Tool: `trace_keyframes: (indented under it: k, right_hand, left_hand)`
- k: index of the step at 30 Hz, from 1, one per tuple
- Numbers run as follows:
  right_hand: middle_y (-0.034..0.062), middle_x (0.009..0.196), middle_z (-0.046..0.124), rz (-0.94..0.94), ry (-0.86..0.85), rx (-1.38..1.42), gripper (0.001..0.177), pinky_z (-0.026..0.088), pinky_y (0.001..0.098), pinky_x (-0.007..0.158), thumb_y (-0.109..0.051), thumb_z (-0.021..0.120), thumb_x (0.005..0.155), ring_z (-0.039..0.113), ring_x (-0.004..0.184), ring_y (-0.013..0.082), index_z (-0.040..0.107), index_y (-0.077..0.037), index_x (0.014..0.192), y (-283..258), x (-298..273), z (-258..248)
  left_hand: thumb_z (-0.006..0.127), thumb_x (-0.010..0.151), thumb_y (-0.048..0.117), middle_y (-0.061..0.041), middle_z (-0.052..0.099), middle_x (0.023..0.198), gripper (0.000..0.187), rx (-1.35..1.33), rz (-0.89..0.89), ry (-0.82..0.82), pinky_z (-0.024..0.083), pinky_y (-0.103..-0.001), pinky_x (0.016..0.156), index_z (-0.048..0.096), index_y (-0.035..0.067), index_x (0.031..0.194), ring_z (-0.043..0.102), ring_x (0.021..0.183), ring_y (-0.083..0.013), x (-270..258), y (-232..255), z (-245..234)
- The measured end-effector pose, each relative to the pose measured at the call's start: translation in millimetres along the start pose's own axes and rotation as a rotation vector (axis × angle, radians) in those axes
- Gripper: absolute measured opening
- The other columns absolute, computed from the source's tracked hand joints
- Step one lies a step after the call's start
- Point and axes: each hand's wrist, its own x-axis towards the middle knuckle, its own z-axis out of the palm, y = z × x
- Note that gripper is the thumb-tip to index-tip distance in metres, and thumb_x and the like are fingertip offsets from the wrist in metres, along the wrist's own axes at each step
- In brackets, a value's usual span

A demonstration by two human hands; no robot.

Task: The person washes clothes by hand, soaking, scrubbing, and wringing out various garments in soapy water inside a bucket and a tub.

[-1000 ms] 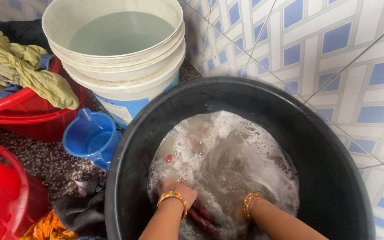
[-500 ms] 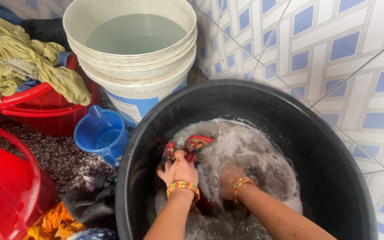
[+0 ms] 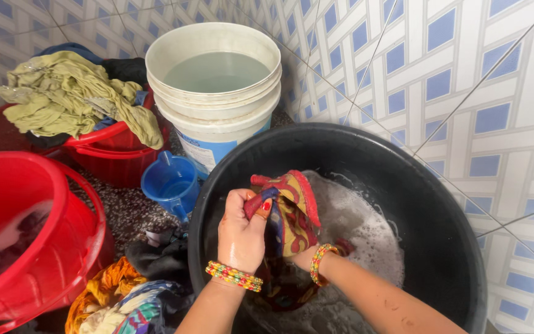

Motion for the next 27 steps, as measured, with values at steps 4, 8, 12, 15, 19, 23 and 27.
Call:
trace_keyframes:
  k: [4,8,12,15,19,23,27]
  right_hand:
    - [0.0109,0.177,0.066,0.006,-0.004,-0.181,0.069,0.044,0.0449,0.132,-0.021,0.083,0.107,0.058,0.161,0.03,0.063,-0.017,0.173,-34.6,-7.8,-41.5]
    - [0.0082,0.113,0.086,0.119,0.053,-0.239,0.028,0.065,0.0415,0.103,-0.009,0.083,0.097,0.084,0.11,0.0247,0.082,-0.007,0.125,-72.8,-27.0,-129.4]
    - [0.0032,0.097,0.078,0.048,0.181,0.01,0.012,0.059,0.0319,0.091,-0.001,0.077,0.1,0.066,0.097,0.0079,0.066,-0.002,0.104,-111.7,-55.1,-208.3]
    - [0.0004,0.092,0.075,0.065,0.261,-0.053,0.011,0.055,0.0307,0.084,-0.008,0.079,0.105,0.063,0.091,0.0078,0.069,-0.004,0.103,-135.7,-69.5,-250.3]
    - [-0.0029,0.095,0.065,-0.071,0.488,0.292,0.01,0.048,0.029,0.079,-0.006,0.071,0.11,0.057,0.09,0.0065,0.064,-0.005,0.103,-147.0,-64.1,-271.4]
    - [-0.0048,0.093,0.058,-0.093,0.696,0.448,0.01,0.033,0.0312,0.066,-0.005,0.061,0.114,0.043,0.08,0.0059,0.062,-0.006,0.104,-132.9,-53.7,-277.4]
    - [-0.0012,0.086,0.059,0.076,0.536,0.107,0.011,0.044,0.0326,0.066,-0.007,0.071,0.106,0.052,0.077,0.0074,0.065,-0.003,0.098,-97.8,-62.8,-250.7]
  left_hand:
    - [0.083,0.109,0.017,-0.011,0.082,0.095,0.02,-0.021,0.068,0.045,0.064,-0.039,0.078,0.07,0.007,0.121,0.076,0.086,-0.023,0.5,35.3,-20.3]
    - [0.081,0.11,0.023,-0.02,0.087,0.106,0.027,0.213,0.146,0.102,0.065,-0.048,0.086,0.068,0.006,0.126,0.086,0.099,-0.04,11.7,50.6,-54.6]
    - [0.079,0.111,0.035,-0.026,0.088,0.111,0.039,0.443,0.015,0.173,0.062,-0.059,0.095,0.068,0.006,0.134,0.083,0.109,-0.0512,23.1,49.0,-76.4]
    - [0.079,0.111,0.041,-0.026,0.088,0.109,0.042,0.488,-0.073,0.215,0.062,-0.06,0.097,0.07,0.006,0.133,0.083,0.108,-0.0511,27.4,45.0,-79.7]
    - [0.08,0.111,0.045,-0.026,0.087,0.11,0.046,0.454,-0.086,0.2,0.063,-0.059,0.099,0.071,0.007,0.134,0.083,0.109,-0.0505,28.2,42.9,-65.7]
    - [0.081,0.105,0.045,-0.023,0.089,0.113,0.045,0.473,-0.137,0.104,0.064,-0.057,0.101,0.074,0.011,0.134,0.084,0.113,-0.0485,33.0,42.0,-34.8]
    - [0.08,0.107,0.049,-0.023,0.088,0.123,0.047,0.679,-0.208,-0.153,0.062,-0.058,0.109,0.074,0.014,0.137,0.081,0.123,-0.0474,40.8,12.9,-12.1]
